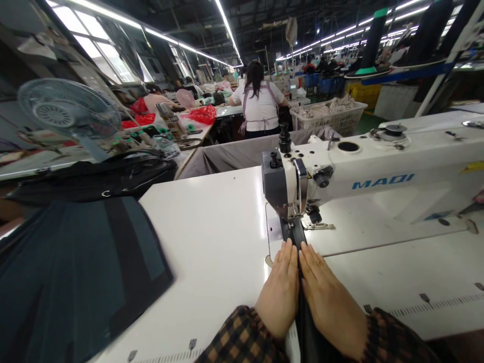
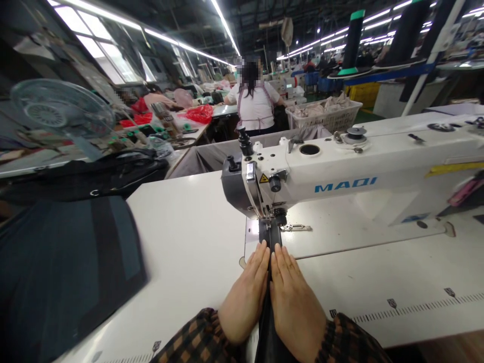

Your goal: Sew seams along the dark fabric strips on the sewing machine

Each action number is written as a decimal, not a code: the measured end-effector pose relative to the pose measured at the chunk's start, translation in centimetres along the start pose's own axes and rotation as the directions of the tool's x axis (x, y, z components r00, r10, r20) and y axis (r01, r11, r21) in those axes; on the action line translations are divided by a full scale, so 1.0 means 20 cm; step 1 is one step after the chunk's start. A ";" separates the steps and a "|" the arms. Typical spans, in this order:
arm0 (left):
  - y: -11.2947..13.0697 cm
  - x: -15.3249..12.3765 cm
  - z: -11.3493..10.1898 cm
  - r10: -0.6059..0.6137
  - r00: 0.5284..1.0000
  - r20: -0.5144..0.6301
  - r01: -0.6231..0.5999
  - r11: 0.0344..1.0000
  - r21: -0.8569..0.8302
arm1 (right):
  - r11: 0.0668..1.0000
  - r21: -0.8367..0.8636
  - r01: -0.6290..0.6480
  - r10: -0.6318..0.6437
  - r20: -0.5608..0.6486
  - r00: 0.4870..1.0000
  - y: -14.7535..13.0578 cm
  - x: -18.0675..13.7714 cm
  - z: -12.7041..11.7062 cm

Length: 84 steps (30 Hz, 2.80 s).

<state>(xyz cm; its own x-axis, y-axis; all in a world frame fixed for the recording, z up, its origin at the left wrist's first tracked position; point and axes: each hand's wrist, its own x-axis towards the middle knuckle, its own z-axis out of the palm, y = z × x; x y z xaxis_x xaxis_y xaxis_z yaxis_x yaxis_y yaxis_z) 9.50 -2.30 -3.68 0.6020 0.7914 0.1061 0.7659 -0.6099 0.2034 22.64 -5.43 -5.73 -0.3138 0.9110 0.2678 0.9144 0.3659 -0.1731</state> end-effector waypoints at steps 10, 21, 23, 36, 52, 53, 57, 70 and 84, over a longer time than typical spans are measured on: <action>-0.01 0.06 -0.01 -0.031 0.999 -0.006 0.031 0.999 0.016 | 1.000 0.028 0.014 -0.014 0.013 1.000 0.00 0.00 0.00; -0.01 0.12 0.03 -0.112 0.993 -0.022 0.113 0.991 0.068 | 0.996 0.087 0.003 -0.003 -0.006 1.000 0.01 0.02 0.01; -0.01 0.14 0.04 -0.120 0.992 -0.033 0.121 0.991 0.058 | 0.994 0.107 0.005 -0.004 -0.014 1.000 0.02 0.03 0.02; 0.24 -0.05 -0.10 -0.341 0.940 0.006 0.341 0.940 0.006 | 0.992 0.093 0.085 -0.081 -0.050 0.995 0.08 0.00 0.04; -0.16 0.05 -0.16 0.128 0.991 -0.041 -0.133 0.983 -0.130 | 0.990 0.139 0.006 -0.003 -0.020 1.000 0.08 -0.01 -0.04; -0.17 0.05 -0.14 0.136 0.990 -0.037 -0.139 0.986 -0.095 | 0.993 0.120 -0.003 0.007 -0.031 0.999 0.09 0.00 -0.03; -0.14 0.03 -0.05 0.088 0.996 0.005 -0.088 0.996 -0.012 | 0.999 0.048 0.001 0.001 -0.050 0.999 0.04 0.03 0.01; -0.07 0.06 -0.02 0.033 0.999 -0.036 -0.031 0.997 0.073 | 0.997 0.076 -0.009 0.014 -0.065 0.998 0.01 0.04 0.01; -0.07 0.07 0.01 0.048 0.999 0.009 -0.048 0.993 0.104 | 0.997 0.027 0.070 -0.069 -0.038 0.997 0.07 0.05 0.02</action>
<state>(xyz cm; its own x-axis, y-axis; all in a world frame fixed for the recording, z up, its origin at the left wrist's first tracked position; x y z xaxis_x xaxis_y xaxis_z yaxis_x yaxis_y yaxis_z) 9.26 -0.36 -3.99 0.6399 0.7609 0.1069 0.7551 -0.6485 0.0959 23.61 -3.99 -6.11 -0.3666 0.8756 0.3145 0.8829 0.4340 -0.1792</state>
